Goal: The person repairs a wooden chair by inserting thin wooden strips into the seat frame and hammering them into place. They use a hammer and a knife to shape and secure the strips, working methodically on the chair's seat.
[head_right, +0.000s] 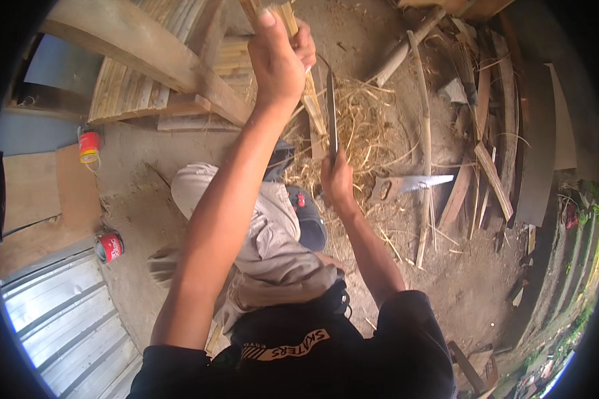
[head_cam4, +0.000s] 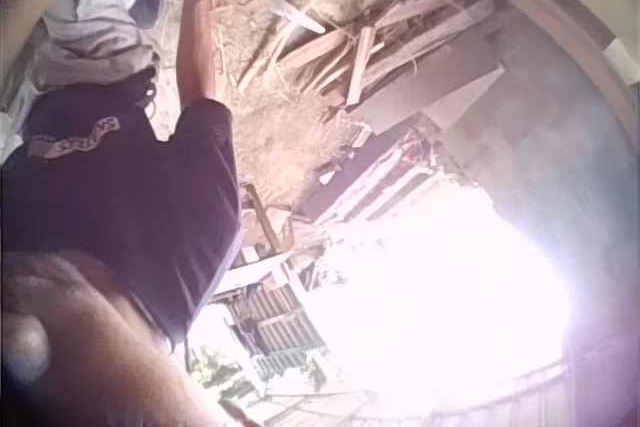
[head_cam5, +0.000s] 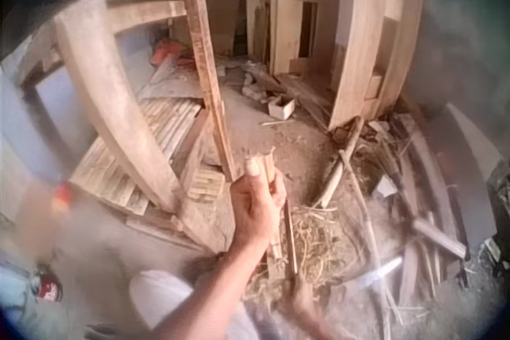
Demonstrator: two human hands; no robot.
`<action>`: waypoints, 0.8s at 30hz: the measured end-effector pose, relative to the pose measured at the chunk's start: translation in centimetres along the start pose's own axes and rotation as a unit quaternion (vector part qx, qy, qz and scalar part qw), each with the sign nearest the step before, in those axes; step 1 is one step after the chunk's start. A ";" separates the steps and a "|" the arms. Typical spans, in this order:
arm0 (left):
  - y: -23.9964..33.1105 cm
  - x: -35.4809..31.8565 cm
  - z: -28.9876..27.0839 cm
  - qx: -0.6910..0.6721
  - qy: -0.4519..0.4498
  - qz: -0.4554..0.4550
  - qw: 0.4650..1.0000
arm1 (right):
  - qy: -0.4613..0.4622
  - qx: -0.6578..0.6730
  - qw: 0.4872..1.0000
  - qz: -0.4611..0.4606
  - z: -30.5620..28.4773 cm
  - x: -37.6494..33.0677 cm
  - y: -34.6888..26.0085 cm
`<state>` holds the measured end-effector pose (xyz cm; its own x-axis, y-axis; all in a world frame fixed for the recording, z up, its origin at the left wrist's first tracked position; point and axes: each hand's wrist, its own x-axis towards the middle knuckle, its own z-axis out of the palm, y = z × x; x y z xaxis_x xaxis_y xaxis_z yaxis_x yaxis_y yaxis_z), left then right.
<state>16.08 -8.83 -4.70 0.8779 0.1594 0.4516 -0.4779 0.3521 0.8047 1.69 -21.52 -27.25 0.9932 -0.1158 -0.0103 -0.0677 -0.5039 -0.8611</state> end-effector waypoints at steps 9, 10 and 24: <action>0.6 -0.4 0.0 0.045 0.004 0.011 0.999 | -0.038 -0.176 0.979 0.095 3.3 0.6 4.5; 0.7 0.2 -0.3 0.059 0.015 0.022 0.998 | -0.048 -0.127 0.988 0.070 3.5 1.1 5.0; 1.2 0.8 -4.4 0.036 0.091 -0.075 0.992 | -0.057 -0.132 0.987 0.077 5.8 -1.8 10.3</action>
<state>16.39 -4.20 -5.09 0.9269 0.2770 0.2534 -0.3375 0.3189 0.8857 -0.27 -21.53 -39.04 0.9726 -0.1184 -0.2000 -0.2250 -0.6949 -0.6830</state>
